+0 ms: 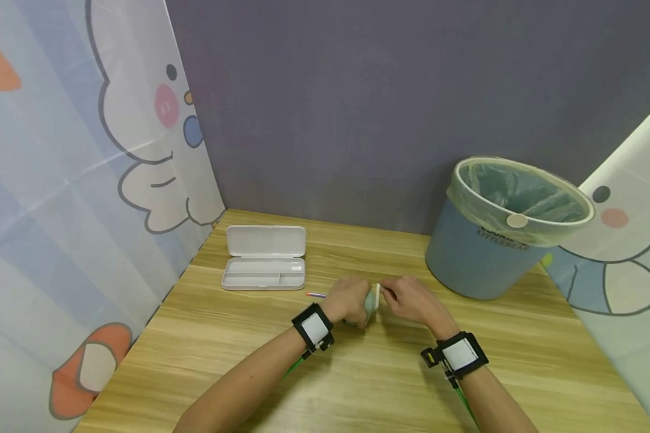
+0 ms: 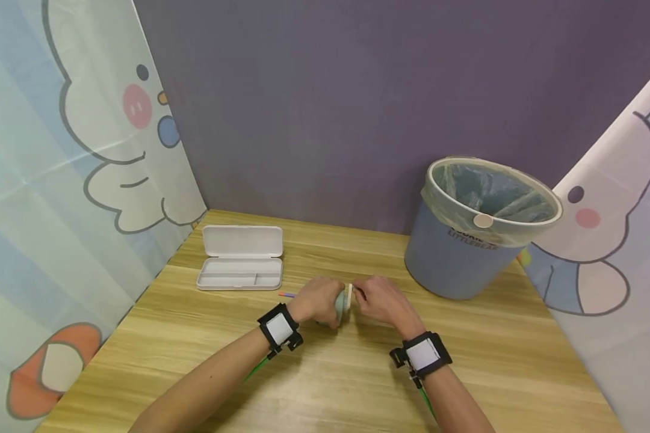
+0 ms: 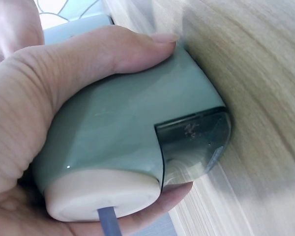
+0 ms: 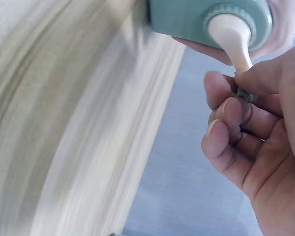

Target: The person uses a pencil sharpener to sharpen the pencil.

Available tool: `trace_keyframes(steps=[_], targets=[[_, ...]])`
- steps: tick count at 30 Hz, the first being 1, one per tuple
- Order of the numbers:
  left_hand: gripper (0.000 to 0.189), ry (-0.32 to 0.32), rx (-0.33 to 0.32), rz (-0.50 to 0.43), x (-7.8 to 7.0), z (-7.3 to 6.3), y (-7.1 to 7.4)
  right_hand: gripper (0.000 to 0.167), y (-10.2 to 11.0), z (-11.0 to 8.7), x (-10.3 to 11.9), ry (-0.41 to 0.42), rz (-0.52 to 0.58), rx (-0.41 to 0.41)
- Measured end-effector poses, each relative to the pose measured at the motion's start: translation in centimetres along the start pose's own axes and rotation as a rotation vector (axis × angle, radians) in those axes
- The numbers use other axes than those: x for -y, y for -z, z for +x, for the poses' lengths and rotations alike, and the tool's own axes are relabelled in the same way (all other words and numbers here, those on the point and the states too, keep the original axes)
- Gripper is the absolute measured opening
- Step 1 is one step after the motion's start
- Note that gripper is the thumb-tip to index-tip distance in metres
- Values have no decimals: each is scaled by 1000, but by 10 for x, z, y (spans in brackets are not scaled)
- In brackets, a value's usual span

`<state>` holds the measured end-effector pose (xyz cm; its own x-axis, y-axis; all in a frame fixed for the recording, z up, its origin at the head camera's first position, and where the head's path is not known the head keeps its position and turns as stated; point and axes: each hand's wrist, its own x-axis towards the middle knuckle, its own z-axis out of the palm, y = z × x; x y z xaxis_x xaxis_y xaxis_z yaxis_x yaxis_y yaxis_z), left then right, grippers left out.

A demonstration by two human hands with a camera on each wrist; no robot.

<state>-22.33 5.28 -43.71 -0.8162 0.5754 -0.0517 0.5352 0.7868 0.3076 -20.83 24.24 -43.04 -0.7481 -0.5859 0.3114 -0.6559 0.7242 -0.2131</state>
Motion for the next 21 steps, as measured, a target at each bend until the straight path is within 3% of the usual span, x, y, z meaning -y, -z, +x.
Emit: trace_keyframes(steps=[10, 21], targets=[[46, -5, -13, 28, 0, 0, 0, 35, -18, 2, -10, 30, -65, 4], [47, -9, -19, 20, 2, -1, 1, 30, -32, -4, -8, -6, -26, 35]])
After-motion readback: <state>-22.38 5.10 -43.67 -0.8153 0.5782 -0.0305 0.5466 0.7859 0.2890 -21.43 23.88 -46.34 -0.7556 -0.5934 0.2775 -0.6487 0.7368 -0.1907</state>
